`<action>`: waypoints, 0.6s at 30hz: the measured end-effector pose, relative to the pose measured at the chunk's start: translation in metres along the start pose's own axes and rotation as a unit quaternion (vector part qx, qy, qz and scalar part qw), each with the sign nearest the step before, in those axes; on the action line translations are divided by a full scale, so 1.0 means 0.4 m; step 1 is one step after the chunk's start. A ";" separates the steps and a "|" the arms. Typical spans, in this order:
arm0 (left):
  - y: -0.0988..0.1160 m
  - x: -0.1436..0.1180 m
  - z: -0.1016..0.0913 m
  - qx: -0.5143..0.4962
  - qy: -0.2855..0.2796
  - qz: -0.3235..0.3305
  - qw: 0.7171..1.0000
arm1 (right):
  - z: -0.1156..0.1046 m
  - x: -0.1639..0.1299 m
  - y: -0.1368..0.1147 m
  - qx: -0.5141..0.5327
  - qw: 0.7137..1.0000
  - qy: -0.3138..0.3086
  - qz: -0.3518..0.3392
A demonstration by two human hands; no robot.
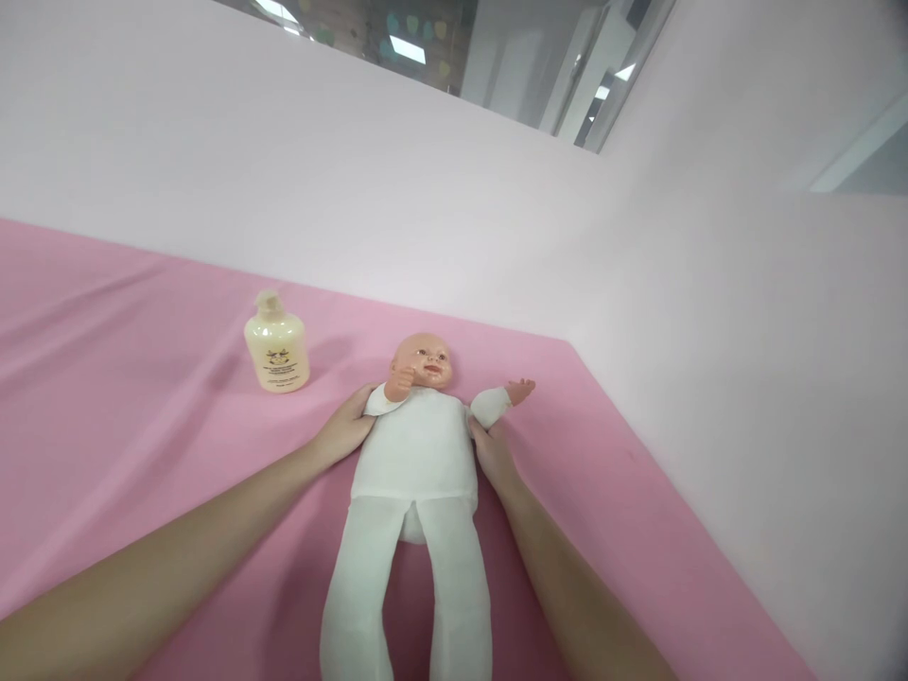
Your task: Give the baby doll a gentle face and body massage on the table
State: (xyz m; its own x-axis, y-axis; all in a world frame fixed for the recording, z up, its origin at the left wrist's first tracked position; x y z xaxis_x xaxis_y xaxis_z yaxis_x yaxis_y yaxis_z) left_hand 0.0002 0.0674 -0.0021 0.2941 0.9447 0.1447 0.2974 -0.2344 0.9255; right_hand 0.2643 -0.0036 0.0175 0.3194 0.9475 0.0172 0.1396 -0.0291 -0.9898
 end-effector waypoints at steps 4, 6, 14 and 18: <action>0.003 0.000 -0.001 0.003 0.002 0.005 1.000 | -0.001 0.000 -0.001 0.003 1.000 -0.006 0.000; 0.003 -0.001 -0.001 0.006 0.002 0.004 1.000 | -0.001 0.001 0.001 0.005 1.000 -0.009 0.000; -0.004 0.002 0.000 0.003 0.004 0.011 1.000 | 0.001 0.006 0.007 -0.003 1.000 -0.009 -0.002; -0.005 0.004 0.000 0.004 0.002 0.011 1.000 | 0.001 0.005 0.007 -0.002 1.000 -0.009 0.000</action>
State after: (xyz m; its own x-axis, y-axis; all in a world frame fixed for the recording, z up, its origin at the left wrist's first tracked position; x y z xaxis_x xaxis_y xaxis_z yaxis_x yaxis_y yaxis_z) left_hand 0.0001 0.0692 -0.0038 0.2963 0.9405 0.1665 0.2981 -0.2567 0.9194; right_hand 0.2650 -0.0015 0.0148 0.3035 0.9527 0.0138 0.1427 -0.0311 -0.9893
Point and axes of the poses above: each hand's wrist, its own x-axis towards the middle knuckle, its own z-axis out of the palm, y = z × x, the point moved 3 cm from there along x, towards the middle knuckle, and after that the axes turned 7 degrees about x, right-handed, at the moved point
